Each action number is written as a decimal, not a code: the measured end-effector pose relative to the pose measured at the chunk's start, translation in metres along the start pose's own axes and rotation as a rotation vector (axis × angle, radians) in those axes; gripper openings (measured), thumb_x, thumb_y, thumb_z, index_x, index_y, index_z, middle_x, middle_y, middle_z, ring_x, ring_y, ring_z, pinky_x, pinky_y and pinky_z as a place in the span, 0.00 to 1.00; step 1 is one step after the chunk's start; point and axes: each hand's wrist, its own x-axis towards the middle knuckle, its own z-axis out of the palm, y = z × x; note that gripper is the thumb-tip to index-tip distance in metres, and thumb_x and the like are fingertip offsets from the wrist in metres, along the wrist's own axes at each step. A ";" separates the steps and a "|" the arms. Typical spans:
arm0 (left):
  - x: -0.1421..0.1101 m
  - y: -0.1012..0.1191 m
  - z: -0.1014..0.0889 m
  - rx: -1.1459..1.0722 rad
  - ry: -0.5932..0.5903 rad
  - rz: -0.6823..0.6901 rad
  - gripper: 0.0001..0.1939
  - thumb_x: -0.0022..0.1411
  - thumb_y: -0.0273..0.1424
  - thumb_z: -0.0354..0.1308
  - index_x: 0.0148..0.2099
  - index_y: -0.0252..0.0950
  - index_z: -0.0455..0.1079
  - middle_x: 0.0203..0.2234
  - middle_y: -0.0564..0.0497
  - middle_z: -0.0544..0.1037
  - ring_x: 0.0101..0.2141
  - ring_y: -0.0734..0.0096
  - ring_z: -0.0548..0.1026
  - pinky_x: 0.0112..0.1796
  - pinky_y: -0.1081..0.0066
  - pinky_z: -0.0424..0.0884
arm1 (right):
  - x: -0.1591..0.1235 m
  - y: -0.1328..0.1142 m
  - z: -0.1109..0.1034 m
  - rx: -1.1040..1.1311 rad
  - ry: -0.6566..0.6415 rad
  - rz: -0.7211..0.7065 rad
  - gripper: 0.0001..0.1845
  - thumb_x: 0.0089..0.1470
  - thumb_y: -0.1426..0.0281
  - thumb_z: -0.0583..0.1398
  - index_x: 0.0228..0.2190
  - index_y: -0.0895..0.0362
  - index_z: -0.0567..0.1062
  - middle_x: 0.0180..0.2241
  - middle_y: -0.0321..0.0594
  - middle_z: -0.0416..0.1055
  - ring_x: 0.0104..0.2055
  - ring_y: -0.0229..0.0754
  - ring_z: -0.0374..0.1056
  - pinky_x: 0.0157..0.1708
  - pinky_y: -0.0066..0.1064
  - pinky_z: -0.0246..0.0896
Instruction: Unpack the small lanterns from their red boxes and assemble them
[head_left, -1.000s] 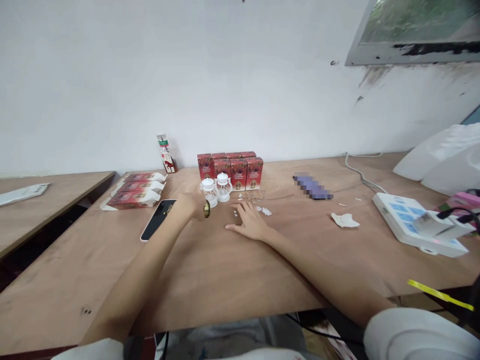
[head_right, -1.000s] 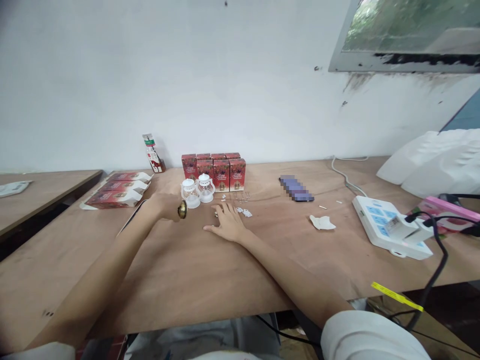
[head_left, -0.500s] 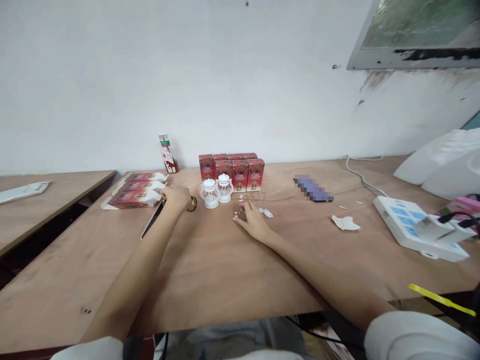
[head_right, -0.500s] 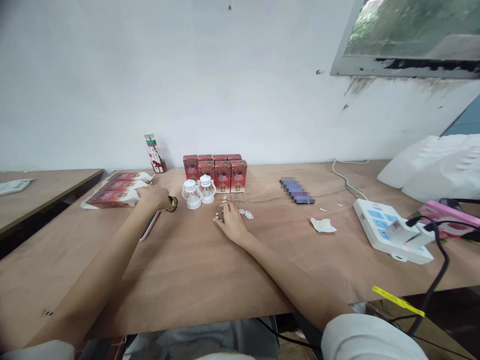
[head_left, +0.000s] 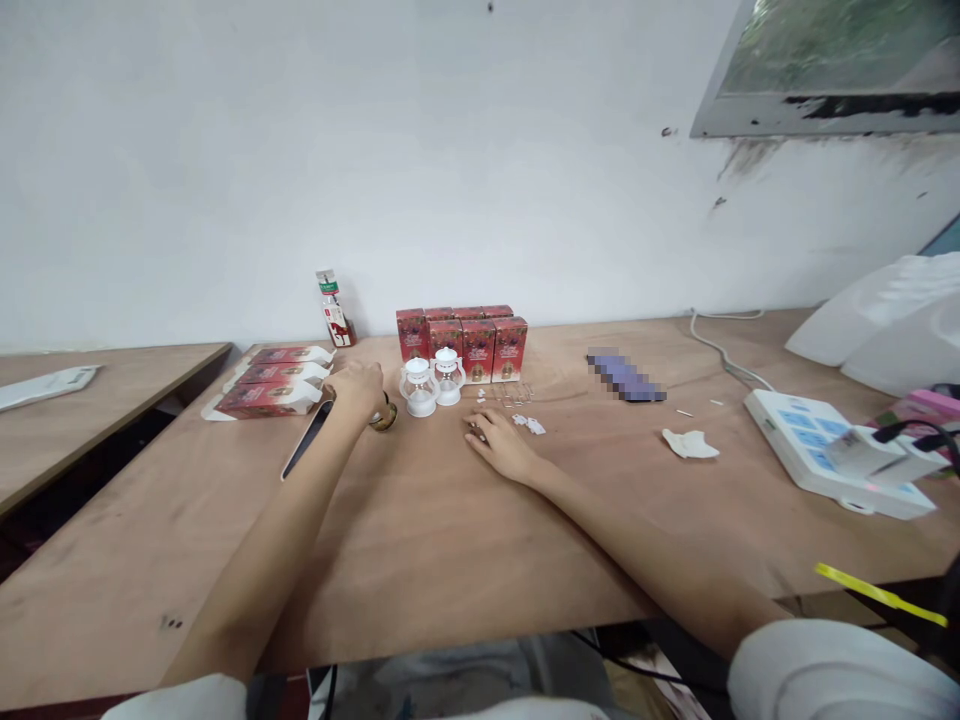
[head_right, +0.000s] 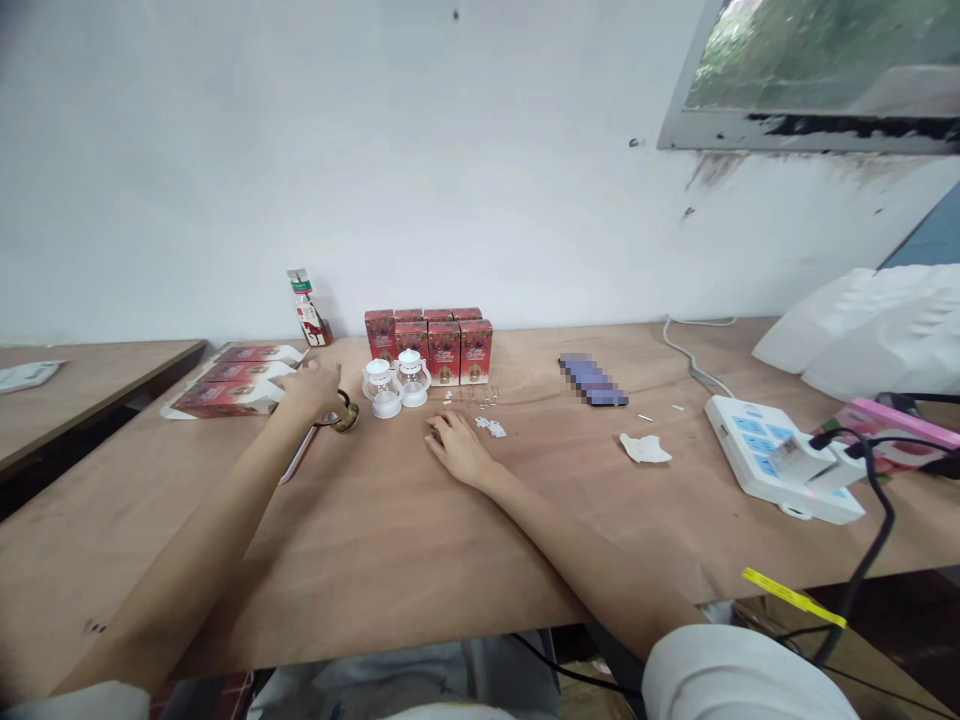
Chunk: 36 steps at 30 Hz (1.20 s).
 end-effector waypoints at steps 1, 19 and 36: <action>0.000 0.001 0.000 -0.003 0.037 0.013 0.42 0.39 0.35 0.69 0.56 0.27 0.61 0.50 0.28 0.66 0.48 0.38 0.68 0.37 0.52 0.68 | 0.000 0.000 0.000 -0.004 -0.005 -0.002 0.12 0.55 0.72 0.55 0.42 0.59 0.70 0.45 0.50 0.67 0.50 0.48 0.65 0.51 0.45 0.60; -0.001 -0.015 -0.010 0.009 -0.032 0.168 0.26 0.44 0.36 0.65 0.48 0.36 0.69 0.46 0.38 0.74 0.48 0.46 0.71 0.42 0.60 0.70 | 0.001 -0.004 -0.006 -0.052 -0.077 -0.005 0.12 0.57 0.71 0.53 0.42 0.58 0.71 0.45 0.48 0.67 0.49 0.46 0.64 0.51 0.41 0.60; 0.000 -0.009 -0.001 -0.036 0.096 0.151 0.31 0.61 0.35 0.47 0.62 0.23 0.47 0.55 0.26 0.60 0.54 0.44 0.64 0.46 0.58 0.66 | 0.001 -0.007 -0.006 -0.079 -0.071 -0.002 0.12 0.57 0.72 0.52 0.43 0.60 0.70 0.43 0.48 0.68 0.48 0.47 0.64 0.50 0.41 0.60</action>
